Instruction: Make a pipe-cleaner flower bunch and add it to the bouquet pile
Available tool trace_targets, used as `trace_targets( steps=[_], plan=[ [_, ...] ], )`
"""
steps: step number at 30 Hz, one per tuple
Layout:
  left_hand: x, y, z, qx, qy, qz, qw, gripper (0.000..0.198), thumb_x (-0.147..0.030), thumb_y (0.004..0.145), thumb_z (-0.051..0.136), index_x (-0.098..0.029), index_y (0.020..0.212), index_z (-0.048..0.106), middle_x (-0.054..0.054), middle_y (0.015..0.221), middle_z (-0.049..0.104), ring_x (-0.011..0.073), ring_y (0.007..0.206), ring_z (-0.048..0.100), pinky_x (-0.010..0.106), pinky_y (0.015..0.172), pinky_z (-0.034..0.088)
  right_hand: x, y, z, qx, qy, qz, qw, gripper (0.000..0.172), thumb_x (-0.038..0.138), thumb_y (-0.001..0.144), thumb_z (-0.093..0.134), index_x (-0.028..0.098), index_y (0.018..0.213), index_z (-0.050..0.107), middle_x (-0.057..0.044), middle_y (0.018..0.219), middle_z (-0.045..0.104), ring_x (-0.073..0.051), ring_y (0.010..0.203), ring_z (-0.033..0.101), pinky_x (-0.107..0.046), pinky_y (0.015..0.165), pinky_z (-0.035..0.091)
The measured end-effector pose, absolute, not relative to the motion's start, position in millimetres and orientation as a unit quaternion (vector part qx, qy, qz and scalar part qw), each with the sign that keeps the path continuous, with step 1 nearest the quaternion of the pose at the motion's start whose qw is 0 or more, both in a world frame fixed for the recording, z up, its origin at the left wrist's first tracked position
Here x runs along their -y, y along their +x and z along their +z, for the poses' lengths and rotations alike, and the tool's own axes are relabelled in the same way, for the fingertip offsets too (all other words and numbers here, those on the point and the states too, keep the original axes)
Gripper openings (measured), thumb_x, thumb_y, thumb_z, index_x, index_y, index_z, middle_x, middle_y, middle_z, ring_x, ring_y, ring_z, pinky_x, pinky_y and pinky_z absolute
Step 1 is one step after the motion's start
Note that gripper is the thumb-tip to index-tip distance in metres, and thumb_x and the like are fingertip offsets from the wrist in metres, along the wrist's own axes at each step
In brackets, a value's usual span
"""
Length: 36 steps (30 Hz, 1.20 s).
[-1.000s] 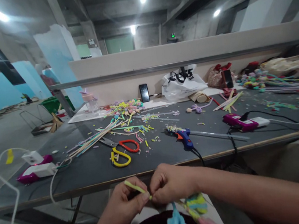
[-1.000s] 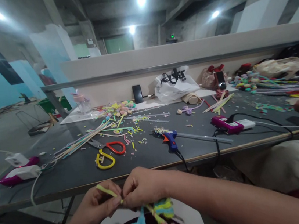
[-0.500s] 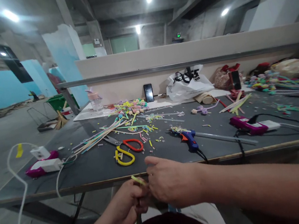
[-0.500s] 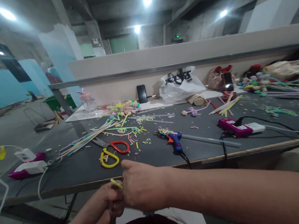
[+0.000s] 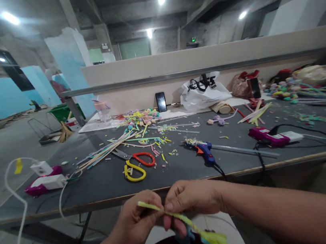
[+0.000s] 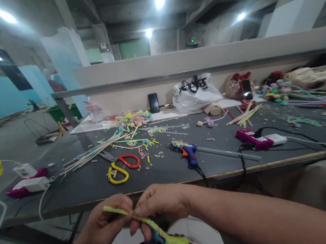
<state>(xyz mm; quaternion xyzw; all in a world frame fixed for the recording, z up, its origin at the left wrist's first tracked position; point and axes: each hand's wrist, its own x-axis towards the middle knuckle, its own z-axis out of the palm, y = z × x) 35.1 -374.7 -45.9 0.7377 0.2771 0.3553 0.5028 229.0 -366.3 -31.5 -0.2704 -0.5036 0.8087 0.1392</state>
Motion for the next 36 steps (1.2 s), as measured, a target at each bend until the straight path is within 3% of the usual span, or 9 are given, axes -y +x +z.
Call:
trace_targets(
  steps=[5, 10, 13, 16, 22, 25, 27, 31, 36],
  plan=[
    [373, 35, -48, -0.294, 0.733, 0.361, 0.496, 0.012, -0.023, 0.076, 0.055, -0.015, 0.067, 0.056, 0.003, 0.071, 0.055, 0.0124, 0.068, 0.051, 0.025, 0.064, 0.039, 370, 225, -29, 0.506, -0.314, 0.784, 0.176, 0.017, 0.023, 0.068, 0.058, 0.007, 0.068, 0.065, 0.003, 0.040, 0.053, -0.007, 0.040, 0.049, -0.019, 0.048, 0.039],
    [375, 48, -54, -0.351, 0.544, 0.372, 0.665, 0.017, -0.028, 0.068, 0.063, -0.014, 0.066, 0.054, -0.005, 0.052, 0.045, 0.0048, 0.045, 0.035, 0.018, 0.045, 0.027, 376, 224, -20, 0.692, -0.456, 0.541, 0.143, 0.017, 0.016, 0.066, 0.048, 0.011, 0.065, 0.064, 0.005, 0.043, 0.050, -0.005, 0.039, 0.040, -0.018, 0.044, 0.031],
    [376, 53, -52, -0.346, 0.478, 0.360, 0.723, 0.021, -0.027, 0.064, 0.065, -0.014, 0.061, 0.050, -0.008, 0.045, 0.037, 0.0032, 0.040, 0.025, 0.018, 0.042, 0.018, 380, 220, -11, 0.850, -0.432, 0.282, 0.106, 0.018, 0.012, 0.063, 0.045, 0.013, 0.053, 0.060, 0.005, 0.043, 0.049, -0.004, 0.040, 0.034, -0.025, 0.064, 0.037],
    [376, 54, -49, -0.352, 0.445, 0.329, 0.755, 0.019, -0.022, 0.064, 0.061, -0.015, 0.058, 0.045, -0.008, 0.043, 0.033, 0.0029, 0.039, 0.020, 0.019, 0.041, 0.013, 383, 216, -5, 0.937, -0.343, 0.048, 0.037, 0.015, 0.011, 0.060, 0.047, 0.014, 0.049, 0.056, 0.002, 0.044, 0.053, -0.007, 0.044, 0.035, -0.038, 0.084, 0.028],
    [371, 54, -54, -0.336, 0.397, 0.259, 0.814, 0.013, -0.009, 0.058, 0.054, -0.014, 0.061, 0.043, -0.007, 0.050, 0.033, 0.0021, 0.041, 0.017, 0.019, 0.042, 0.009, 386, 217, -10, 0.960, -0.240, -0.133, -0.062, 0.007, 0.010, 0.061, 0.053, 0.015, 0.060, 0.058, -0.004, 0.056, 0.059, -0.017, 0.060, 0.047, -0.046, 0.094, 0.014],
    [372, 53, -54, -0.340, 0.444, 0.298, 0.773, 0.018, -0.022, 0.064, 0.059, -0.015, 0.061, 0.043, -0.008, 0.048, 0.034, 0.0029, 0.041, 0.020, 0.019, 0.042, 0.013, 386, 221, -7, 0.956, -0.287, -0.055, -0.003, 0.010, 0.013, 0.068, 0.048, 0.015, 0.064, 0.058, -0.002, 0.059, 0.060, -0.015, 0.061, 0.049, -0.047, 0.097, 0.012],
    [373, 51, -53, -0.343, 0.505, 0.327, 0.721, 0.021, -0.029, 0.066, 0.062, -0.014, 0.063, 0.047, -0.007, 0.049, 0.038, 0.0040, 0.043, 0.026, 0.019, 0.043, 0.019, 383, 226, -2, 0.926, -0.365, 0.088, 0.029, 0.018, 0.017, 0.075, 0.044, 0.015, 0.065, 0.058, 0.001, 0.055, 0.057, -0.012, 0.057, 0.049, -0.047, 0.094, 0.021],
    [377, 46, -46, -0.332, 0.648, 0.335, 0.598, 0.014, -0.026, 0.069, 0.060, -0.014, 0.066, 0.053, -0.001, 0.062, 0.051, 0.0103, 0.061, 0.045, 0.022, 0.058, 0.034, 369, 236, 1, 0.726, -0.470, 0.501, -0.016, 0.027, 0.036, 0.082, 0.040, 0.018, 0.082, 0.060, 0.006, 0.051, 0.051, -0.008, 0.038, 0.045, -0.034, 0.063, 0.045],
    [378, 40, -38, -0.272, 0.784, 0.297, 0.473, 0.014, -0.021, 0.079, 0.050, -0.015, 0.067, 0.053, 0.004, 0.069, 0.057, 0.0131, 0.065, 0.053, 0.024, 0.063, 0.040, 352, 237, -10, 0.613, -0.275, 0.741, 0.005, 0.020, 0.028, 0.077, 0.054, 0.010, 0.075, 0.062, 0.002, 0.058, 0.057, -0.007, 0.056, 0.055, -0.021, 0.067, 0.044]
  ],
)
